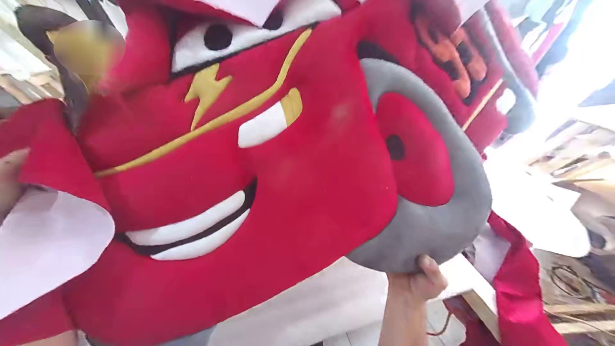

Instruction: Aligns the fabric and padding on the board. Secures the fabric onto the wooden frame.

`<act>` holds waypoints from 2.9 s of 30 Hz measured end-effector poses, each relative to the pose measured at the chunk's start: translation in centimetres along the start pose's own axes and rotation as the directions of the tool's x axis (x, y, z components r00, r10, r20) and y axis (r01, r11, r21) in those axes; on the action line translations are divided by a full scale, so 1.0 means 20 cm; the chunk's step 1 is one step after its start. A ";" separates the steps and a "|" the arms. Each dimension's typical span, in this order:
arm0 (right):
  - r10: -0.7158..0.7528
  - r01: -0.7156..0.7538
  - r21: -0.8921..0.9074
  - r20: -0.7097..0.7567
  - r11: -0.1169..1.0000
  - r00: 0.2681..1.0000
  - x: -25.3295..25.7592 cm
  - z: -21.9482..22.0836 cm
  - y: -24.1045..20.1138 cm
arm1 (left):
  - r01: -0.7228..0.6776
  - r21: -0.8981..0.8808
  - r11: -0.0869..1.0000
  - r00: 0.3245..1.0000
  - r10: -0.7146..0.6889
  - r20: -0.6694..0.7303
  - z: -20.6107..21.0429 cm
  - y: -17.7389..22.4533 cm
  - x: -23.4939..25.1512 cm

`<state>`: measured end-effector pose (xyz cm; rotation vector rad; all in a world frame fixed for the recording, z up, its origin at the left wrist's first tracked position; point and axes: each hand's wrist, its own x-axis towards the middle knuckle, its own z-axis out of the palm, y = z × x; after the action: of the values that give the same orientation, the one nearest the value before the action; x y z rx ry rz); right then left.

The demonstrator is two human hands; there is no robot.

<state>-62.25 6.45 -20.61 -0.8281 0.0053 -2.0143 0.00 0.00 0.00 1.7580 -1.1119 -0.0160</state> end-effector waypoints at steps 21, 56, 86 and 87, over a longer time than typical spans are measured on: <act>0.263 -0.440 -0.152 -0.616 0.885 0.742 -0.19 -0.49 0.81 | 0.244 0.403 0.882 0.763 -0.431 0.481 1.44 -1.14 0.45; 0.420 -0.469 0.029 -0.494 0.883 0.761 -0.09 -0.39 1.22 | 0.330 -0.652 0.683 0.866 -0.493 -0.078 1.10 -1.06 -0.73; 0.992 -0.816 -0.568 0.114 0.108 0.051 -0.31 -0.03 0.76 | 0.126 0.342 0.931 0.967 -0.192 0.166 0.89 -1.11 -1.06; 0.990 -0.698 -0.703 0.095 0.139 0.102 -0.31 -0.07 0.70 | 0.101 0.378 0.920 0.960 -0.191 0.206 0.88 -1.10 -1.11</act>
<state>-50.29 2.78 -29.63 -1.2917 0.6155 -0.4256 -6.46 3.66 -35.16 2.2185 -1.2090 -0.1245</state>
